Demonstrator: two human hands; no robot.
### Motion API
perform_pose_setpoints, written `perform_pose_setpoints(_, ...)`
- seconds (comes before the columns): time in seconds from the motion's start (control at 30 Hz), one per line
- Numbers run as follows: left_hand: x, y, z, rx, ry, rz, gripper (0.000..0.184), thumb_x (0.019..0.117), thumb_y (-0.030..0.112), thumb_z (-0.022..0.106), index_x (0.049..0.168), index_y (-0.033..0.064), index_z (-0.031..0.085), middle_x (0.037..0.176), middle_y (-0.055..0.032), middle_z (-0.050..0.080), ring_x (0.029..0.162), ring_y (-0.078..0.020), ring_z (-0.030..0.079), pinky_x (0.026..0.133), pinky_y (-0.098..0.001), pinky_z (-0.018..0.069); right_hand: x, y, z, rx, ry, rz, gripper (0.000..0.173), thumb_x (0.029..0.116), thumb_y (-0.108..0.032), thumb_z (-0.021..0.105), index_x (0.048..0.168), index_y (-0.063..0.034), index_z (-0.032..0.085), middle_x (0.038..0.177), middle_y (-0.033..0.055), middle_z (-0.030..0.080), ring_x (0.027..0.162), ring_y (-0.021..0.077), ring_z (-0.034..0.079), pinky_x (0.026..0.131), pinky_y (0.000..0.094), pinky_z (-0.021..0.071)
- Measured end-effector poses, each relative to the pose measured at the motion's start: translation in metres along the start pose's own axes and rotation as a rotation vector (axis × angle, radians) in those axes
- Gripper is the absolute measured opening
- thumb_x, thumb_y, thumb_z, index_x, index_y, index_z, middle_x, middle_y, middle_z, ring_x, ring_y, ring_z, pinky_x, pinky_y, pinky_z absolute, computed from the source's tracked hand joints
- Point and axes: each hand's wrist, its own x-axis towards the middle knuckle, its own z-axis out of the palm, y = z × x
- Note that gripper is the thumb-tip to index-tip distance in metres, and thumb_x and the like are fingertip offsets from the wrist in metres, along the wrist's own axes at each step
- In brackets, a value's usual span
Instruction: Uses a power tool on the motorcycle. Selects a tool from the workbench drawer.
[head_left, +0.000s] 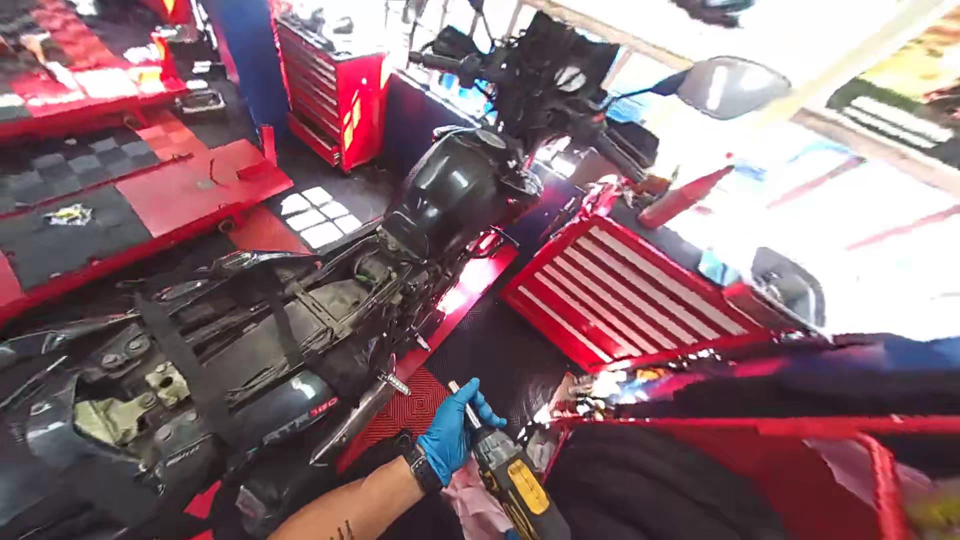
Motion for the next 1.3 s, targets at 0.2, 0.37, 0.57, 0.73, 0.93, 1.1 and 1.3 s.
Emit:
perform_pose_setpoints(0.2,0.106,0.114,0.056,0.063,-0.03,0.316,0.042,0.1116,0.034,0.036,0.11,0.003,0.064,0.098,-0.0094,0.074,0.091,-0.0191,0.072,0.082,-0.0355,0.0596,0.217,-0.138,0.013,-0.381,-0.225,-0.035,0.031,0.0833,0.005,0.065,0.114,0.0058,0.06,0.099,0.0018,0.071,0.091,-0.0003,0.067,0.079,0.0195,0.0572)
perform_pose_setpoints(0.37,0.173,0.193,0.067,-0.141,0.056,0.532,0.041,0.1123,0.033,0.037,0.131,0.001,0.054,0.109,-0.0091,0.066,0.095,-0.0153,0.066,0.087,-0.0327,0.0562,0.396,-0.206,0.06,-0.416,-0.555,-0.07,0.036,0.0823,-0.002,0.071,0.118,-0.0049,0.064,0.099,-0.0017,0.074,0.091,0.0047,0.07,0.08,0.0256,0.0609)
perform_pose_setpoints(0.57,0.238,0.236,0.056,-0.46,0.112,0.622,0.04,0.1127,0.034,0.033,0.134,0.0036,0.049,0.112,-0.0096,0.065,0.096,-0.0165,0.066,0.087,-0.0327,0.0559,0.523,-0.247,0.108,-0.824,-0.823,-0.055,0.045,0.0805,-0.003,0.074,0.124,-0.0078,0.062,0.106,-0.0005,0.072,0.098,0.005,0.068,0.087,0.0276,0.0589)
perform_pose_setpoints(0.73,0.25,0.25,0.046,-0.584,0.117,0.666,0.042,0.1128,0.035,0.032,0.136,0.0036,0.05,0.112,-0.0098,0.067,0.095,-0.0169,0.067,0.086,-0.0325,0.0564,0.56,-0.272,0.145,-1.081,-0.998,-0.087,0.042,0.0828,-0.002,0.073,0.123,-0.0074,0.063,0.106,0.0007,0.071,0.097,0.0053,0.067,0.087,0.0283,0.0576)
perform_pose_setpoints(0.93,0.229,0.242,0.026,-0.305,0.059,0.626,0.055,0.1129,0.041,0.027,0.137,-0.0018,0.052,0.118,-0.0128,0.068,0.102,-0.0183,0.068,0.093,-0.0347,0.0554,0.572,-0.318,0.202,-1.449,-1.223,-0.111,0.035,0.0864,-0.009,0.075,0.12,-0.0126,0.066,0.103,-0.0028,0.07,0.095,0.0026,0.065,0.085,0.0274,0.0564)
perform_pose_setpoints(1.1,0.207,0.202,-0.002,0.066,0.062,0.477,0.035,0.1105,0.016,0.04,0.126,-0.0084,0.058,0.114,-0.0172,0.069,0.095,-0.0181,0.07,0.089,-0.0349,0.0573,0.555,-0.329,0.233,-1.471,-1.201,0.053,0.03,0.0886,-0.009,0.073,0.117,-0.0148,0.067,0.101,-0.0059,0.07,0.092,0.0006,0.066,0.082,0.0238,0.0568)
perform_pose_setpoints(1.3,0.194,0.194,-0.011,0.074,-0.004,0.431,0.029,0.1085,0.012,0.046,0.124,-0.0101,0.057,0.113,-0.0173,0.066,0.092,-0.0168,0.068,0.088,-0.0344,0.0569,0.513,-0.308,0.234,-1.16,-0.522,0.413,0.012,0.0953,-0.007,0.057,0.09,-0.0087,0.068,0.078,0.0032,0.07,0.07,0.0113,0.067,0.06,0.0299,0.0566)
